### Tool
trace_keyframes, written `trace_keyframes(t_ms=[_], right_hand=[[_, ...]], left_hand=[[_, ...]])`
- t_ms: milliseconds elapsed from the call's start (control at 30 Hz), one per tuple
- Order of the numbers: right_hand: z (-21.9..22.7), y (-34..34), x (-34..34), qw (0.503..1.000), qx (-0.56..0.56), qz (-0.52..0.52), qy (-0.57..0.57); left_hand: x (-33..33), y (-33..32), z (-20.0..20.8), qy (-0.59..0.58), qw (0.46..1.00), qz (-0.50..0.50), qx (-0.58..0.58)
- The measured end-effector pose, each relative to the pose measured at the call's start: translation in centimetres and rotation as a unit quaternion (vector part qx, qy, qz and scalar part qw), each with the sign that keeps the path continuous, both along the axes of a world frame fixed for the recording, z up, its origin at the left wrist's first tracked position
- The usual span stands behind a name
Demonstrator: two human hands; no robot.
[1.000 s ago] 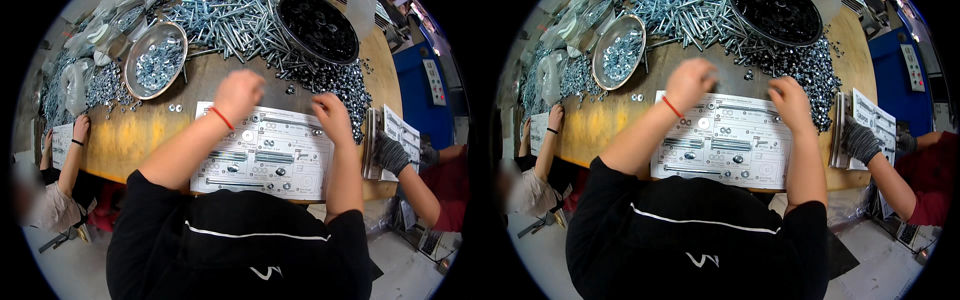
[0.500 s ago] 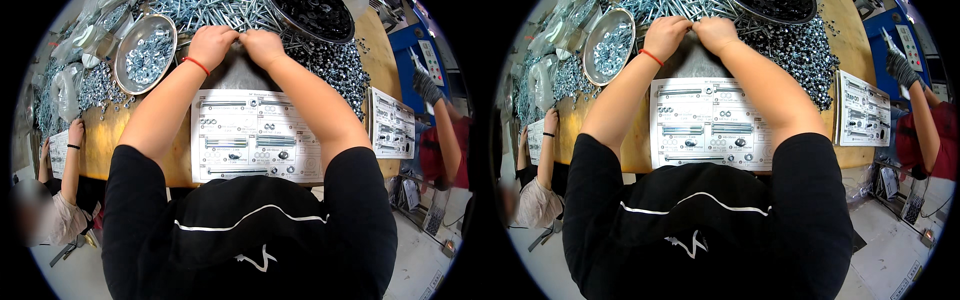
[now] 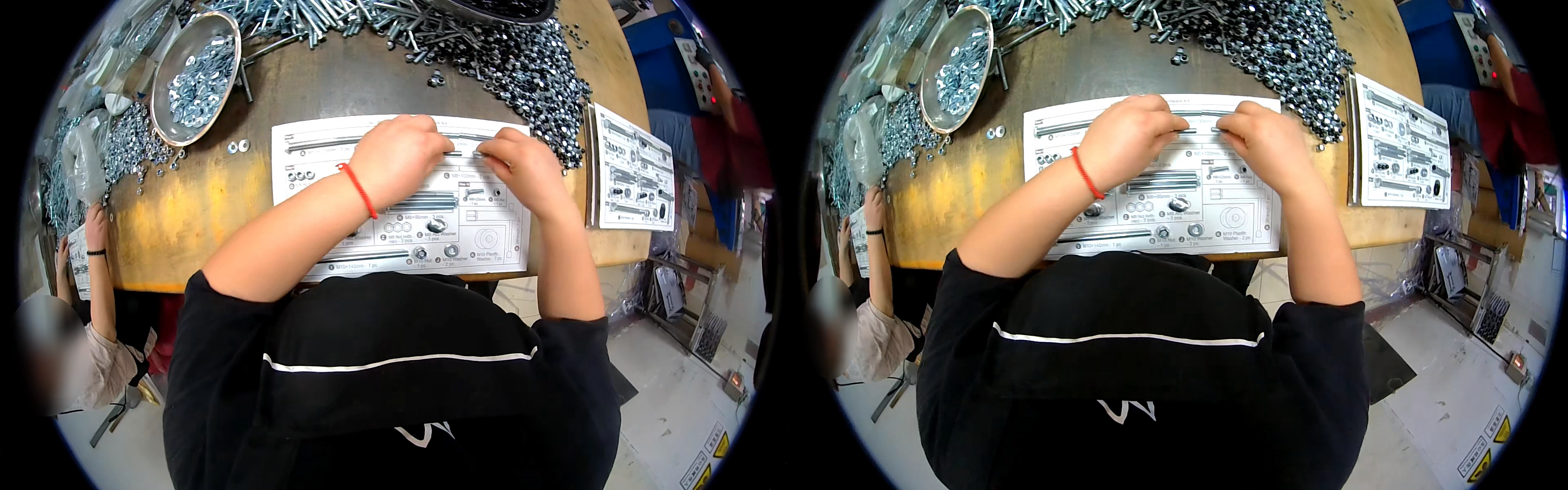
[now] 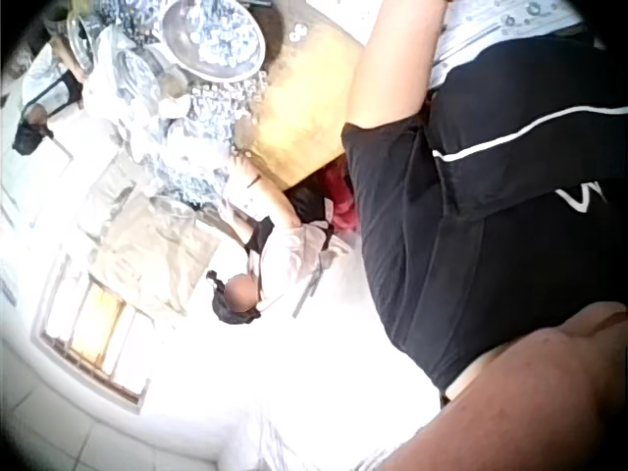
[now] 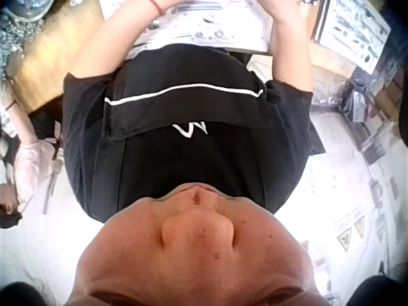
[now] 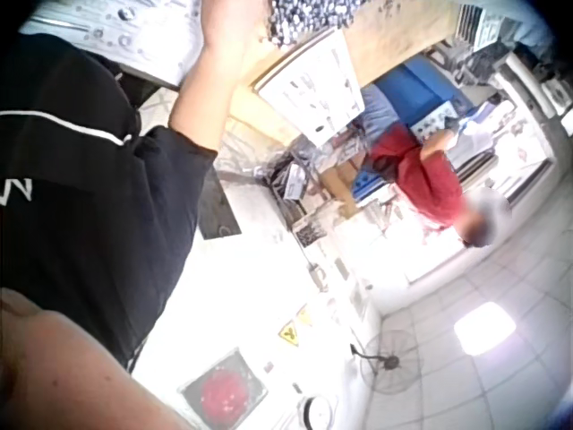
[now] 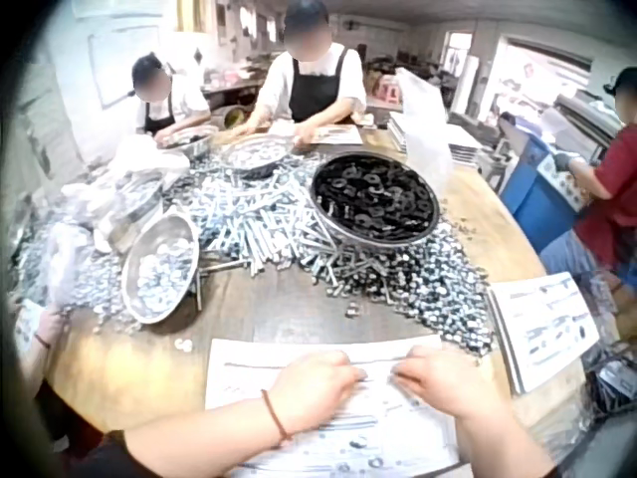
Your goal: The person assembles metal fasteners by hand, picking up bolts, washers, and nuts from piles on a table and screwing them together. The person then places the assembled fasteners onto a printed instruction sheet that displays diagrams of the required hardware. The person repeats this process for multiple fastener sets throughout the clip.
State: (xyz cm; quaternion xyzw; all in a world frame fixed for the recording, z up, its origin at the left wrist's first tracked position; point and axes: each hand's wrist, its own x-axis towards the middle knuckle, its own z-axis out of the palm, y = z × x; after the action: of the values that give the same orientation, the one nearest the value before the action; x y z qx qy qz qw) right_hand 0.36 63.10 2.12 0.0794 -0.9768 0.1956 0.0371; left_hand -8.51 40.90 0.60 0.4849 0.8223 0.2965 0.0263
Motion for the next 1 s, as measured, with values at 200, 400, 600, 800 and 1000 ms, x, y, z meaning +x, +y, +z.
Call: trace_keyframes(t_ms=[200,400,600,800,1000], right_hand=[[-3.2,-0.3,2.0,0.999,-0.023,-0.041,-0.014],[-3.6,-1.3,1.8,0.998,-0.047,-0.041,-0.01],[-3.5,-2.0,1.5,0.999,-0.023,-0.042,-0.012],[0.0,-3.9,0.0,0.995,-0.084,-0.052,-0.012],[2.2,-8.9,-6.7,0.995,-0.088,0.008,-0.045]], left_hand=[[1.6,2.4,-1.7,0.022,0.986,0.004,-0.162],[1.8,2.0,-2.3,0.023,0.992,0.023,-0.119],[2.2,1.5,-3.5,0.026,0.995,0.041,-0.082],[1.3,-8.4,1.5,-0.057,0.983,0.146,0.094],[-2.5,-24.1,-2.5,-0.045,0.881,0.445,0.151]])
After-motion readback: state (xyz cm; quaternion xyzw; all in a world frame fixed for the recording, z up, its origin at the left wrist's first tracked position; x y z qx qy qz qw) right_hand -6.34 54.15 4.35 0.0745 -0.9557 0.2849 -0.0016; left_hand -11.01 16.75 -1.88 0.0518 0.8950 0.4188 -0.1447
